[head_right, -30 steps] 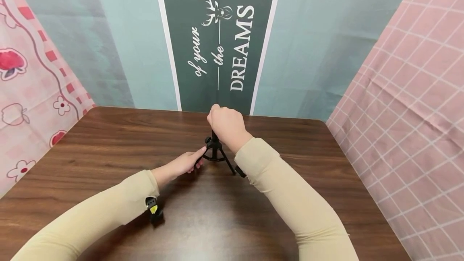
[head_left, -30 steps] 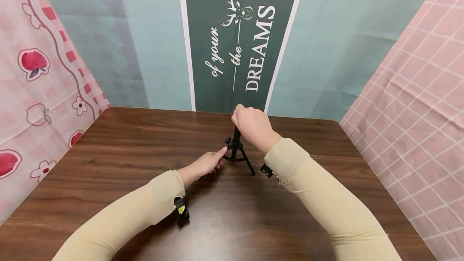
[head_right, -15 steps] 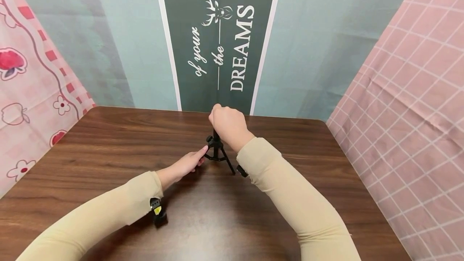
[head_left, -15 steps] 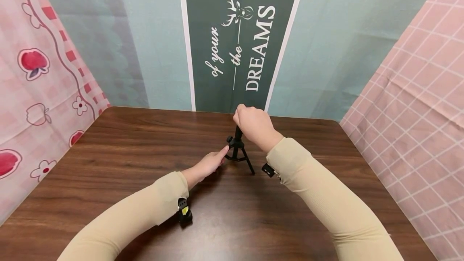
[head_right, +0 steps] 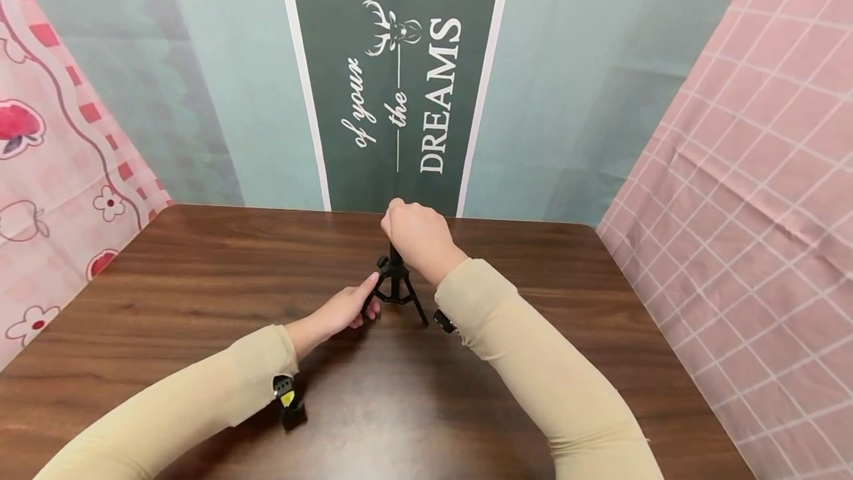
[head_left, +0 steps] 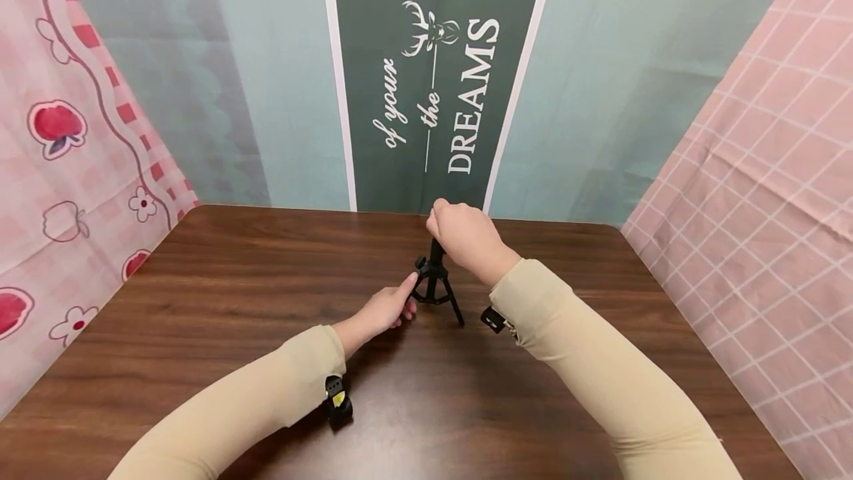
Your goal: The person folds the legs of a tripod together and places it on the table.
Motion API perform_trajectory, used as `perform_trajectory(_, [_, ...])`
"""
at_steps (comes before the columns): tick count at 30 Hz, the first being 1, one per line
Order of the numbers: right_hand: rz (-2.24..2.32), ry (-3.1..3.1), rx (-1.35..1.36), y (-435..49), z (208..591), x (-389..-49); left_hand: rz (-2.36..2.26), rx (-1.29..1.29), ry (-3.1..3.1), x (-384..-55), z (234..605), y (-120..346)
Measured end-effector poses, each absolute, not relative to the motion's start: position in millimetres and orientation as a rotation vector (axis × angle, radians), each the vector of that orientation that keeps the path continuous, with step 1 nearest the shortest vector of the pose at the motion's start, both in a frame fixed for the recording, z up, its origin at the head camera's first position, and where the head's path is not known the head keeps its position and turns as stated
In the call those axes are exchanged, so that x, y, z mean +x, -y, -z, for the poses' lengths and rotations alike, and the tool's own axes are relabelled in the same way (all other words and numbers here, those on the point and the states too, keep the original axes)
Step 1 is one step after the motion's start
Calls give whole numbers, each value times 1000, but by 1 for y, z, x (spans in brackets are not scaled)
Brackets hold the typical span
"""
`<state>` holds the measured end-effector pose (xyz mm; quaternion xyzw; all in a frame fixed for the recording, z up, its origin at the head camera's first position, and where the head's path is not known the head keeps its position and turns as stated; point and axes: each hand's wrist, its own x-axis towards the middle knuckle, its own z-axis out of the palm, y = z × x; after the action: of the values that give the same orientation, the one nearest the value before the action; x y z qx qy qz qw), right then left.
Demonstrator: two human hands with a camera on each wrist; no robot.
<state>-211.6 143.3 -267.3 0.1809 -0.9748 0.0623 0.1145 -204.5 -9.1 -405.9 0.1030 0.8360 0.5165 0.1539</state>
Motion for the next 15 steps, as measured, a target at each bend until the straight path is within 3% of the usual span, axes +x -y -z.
perform_trajectory(15, [-184, 2836, 537, -141, 267, -204, -1221, 469, -2605, -200, 405, 13])
